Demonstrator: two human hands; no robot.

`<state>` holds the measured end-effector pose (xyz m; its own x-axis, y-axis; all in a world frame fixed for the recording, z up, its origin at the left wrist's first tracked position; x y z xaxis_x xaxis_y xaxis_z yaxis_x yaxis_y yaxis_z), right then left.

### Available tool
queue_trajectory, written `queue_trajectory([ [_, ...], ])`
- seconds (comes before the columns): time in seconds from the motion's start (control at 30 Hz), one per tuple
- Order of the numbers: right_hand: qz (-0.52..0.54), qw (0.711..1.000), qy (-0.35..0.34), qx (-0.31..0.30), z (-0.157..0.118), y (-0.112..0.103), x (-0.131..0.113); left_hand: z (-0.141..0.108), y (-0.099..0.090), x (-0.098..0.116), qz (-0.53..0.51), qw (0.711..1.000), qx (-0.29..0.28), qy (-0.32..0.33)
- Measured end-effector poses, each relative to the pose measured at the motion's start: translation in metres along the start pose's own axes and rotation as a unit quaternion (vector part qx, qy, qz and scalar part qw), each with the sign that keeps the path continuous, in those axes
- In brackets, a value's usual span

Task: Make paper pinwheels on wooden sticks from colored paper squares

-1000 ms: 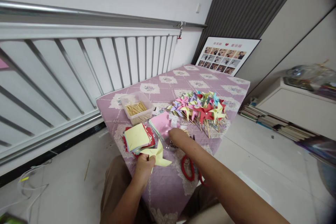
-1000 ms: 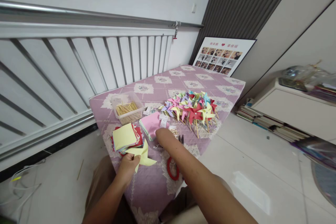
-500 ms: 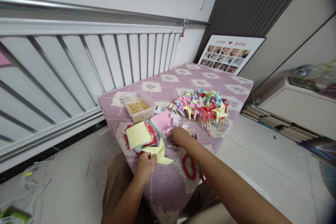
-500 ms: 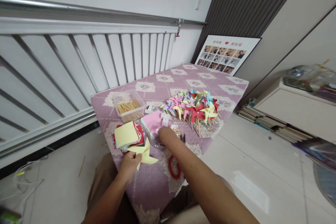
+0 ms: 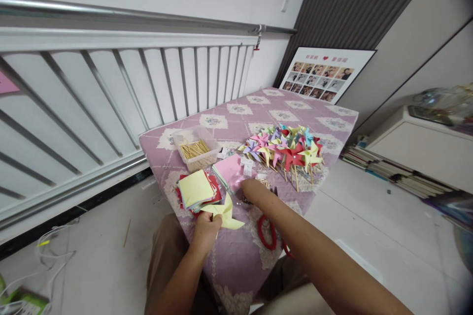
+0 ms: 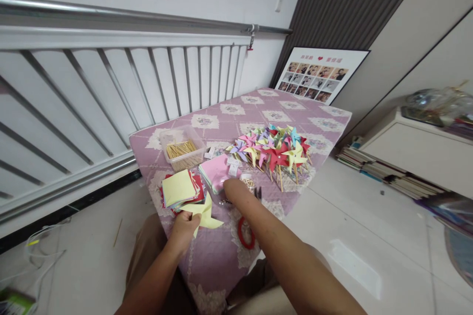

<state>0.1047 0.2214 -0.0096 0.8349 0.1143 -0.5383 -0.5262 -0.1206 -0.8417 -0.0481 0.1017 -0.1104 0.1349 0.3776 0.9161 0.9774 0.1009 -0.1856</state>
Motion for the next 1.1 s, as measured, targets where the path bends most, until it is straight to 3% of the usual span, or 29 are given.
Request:
queue_trajectory([
  [0.2,0.012,0.999,-0.010,-0.049,-0.010,-0.018,-0.003,-0.002,0.000,0.003,0.003,1.000,0.003,-0.003],
  [0.4,0.117,0.993,-0.032,0.010,-0.041,-0.038,-0.003,-0.004,-0.003,0.010,0.016,1.000,0.004,-0.003],
  [0.63,0.292,0.956,-0.038,-0.008,-0.093,-0.015,0.003,-0.005,-0.002,0.010,0.019,1.000,0.000,0.003],
  [0.83,0.503,0.863,0.022,-0.051,-0.118,0.011,0.014,-0.003,-0.002,0.006,0.025,1.000,0.009,-0.008],
  [0.93,0.547,0.834,0.049,-0.053,-0.124,0.022,0.018,-0.003,-0.002,0.006,0.028,1.000,0.011,-0.008],
  [1.1,0.578,0.811,0.076,-0.055,-0.133,0.035,0.020,-0.005,-0.002,0.006,0.037,0.999,0.006,-0.009],
])
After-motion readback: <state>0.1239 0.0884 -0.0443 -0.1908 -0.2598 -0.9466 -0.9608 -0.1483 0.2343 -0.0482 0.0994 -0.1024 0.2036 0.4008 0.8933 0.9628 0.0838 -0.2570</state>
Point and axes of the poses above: each hand's wrist, its own z-axis towards the middle knuckle, its own y-axis out of the palm, x = y × z, the point moved 6 cm from there along z, towards the middle knuckle, and after that the axes turned 9 degrees about z, right-handed, at the moved point
